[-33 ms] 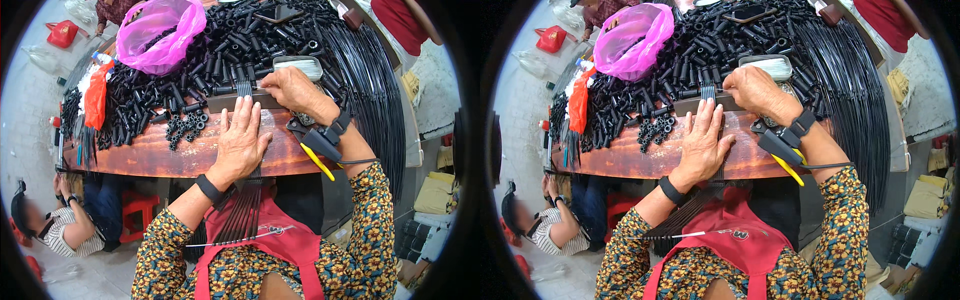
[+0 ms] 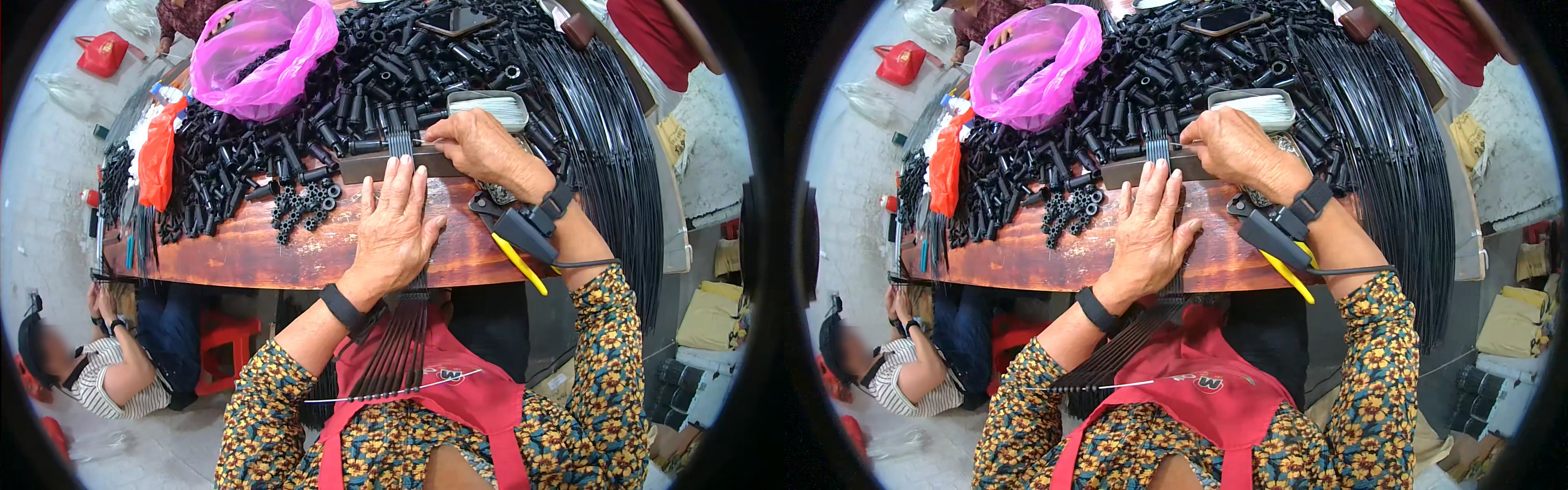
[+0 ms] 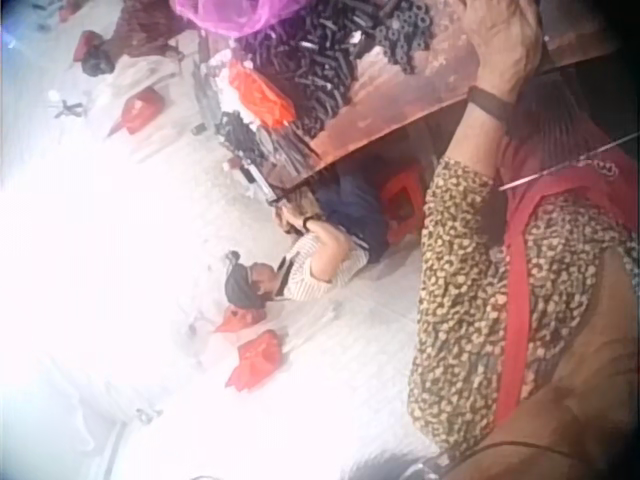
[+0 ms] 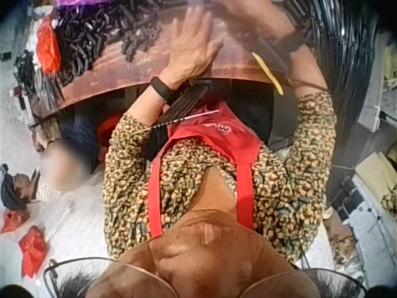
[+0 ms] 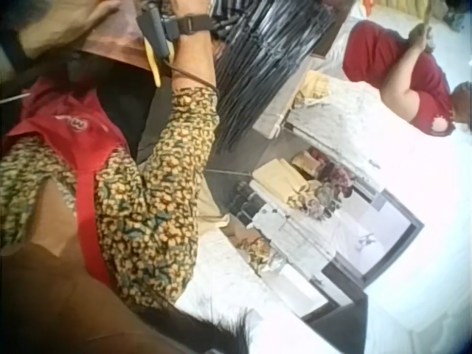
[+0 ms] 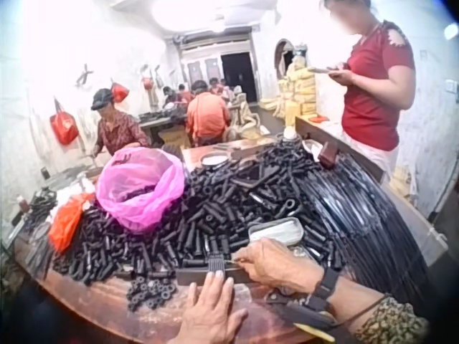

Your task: Assembling black rods into circular plastic components using pliers.

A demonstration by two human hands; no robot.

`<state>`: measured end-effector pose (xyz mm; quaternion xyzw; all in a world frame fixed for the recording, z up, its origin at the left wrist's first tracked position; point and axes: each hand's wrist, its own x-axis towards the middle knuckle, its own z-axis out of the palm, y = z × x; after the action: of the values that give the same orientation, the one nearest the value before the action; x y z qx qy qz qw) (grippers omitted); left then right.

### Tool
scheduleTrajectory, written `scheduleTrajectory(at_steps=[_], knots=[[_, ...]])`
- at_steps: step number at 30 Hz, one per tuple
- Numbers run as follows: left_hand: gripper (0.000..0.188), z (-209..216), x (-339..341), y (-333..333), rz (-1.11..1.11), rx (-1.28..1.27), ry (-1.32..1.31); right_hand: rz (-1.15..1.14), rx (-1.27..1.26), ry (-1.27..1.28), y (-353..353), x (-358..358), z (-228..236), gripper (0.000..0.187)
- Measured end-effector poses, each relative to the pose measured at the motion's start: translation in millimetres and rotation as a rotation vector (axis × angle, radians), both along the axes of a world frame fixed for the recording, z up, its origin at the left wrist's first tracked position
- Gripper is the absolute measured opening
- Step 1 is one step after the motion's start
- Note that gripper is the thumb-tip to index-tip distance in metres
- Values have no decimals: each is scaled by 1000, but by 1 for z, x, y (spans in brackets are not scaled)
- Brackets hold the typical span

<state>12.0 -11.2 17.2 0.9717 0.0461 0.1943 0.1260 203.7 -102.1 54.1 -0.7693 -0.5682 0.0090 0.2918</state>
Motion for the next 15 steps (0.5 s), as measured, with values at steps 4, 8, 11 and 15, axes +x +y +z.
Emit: scheduleTrajectory(at_steps=[4,8,11,15], knots=[[67,3,0,0,7,-5,10,21,42,28,3,4,-6,23],[67,1,-1,0,9,3,2,23,31,32,5,3,-6,23],[67,1,-1,0,11,5,2,22,27,76,7,4,-5,24],[68,0,-1,1,9,11,1,17,-4,88,8,4,-3,24]])
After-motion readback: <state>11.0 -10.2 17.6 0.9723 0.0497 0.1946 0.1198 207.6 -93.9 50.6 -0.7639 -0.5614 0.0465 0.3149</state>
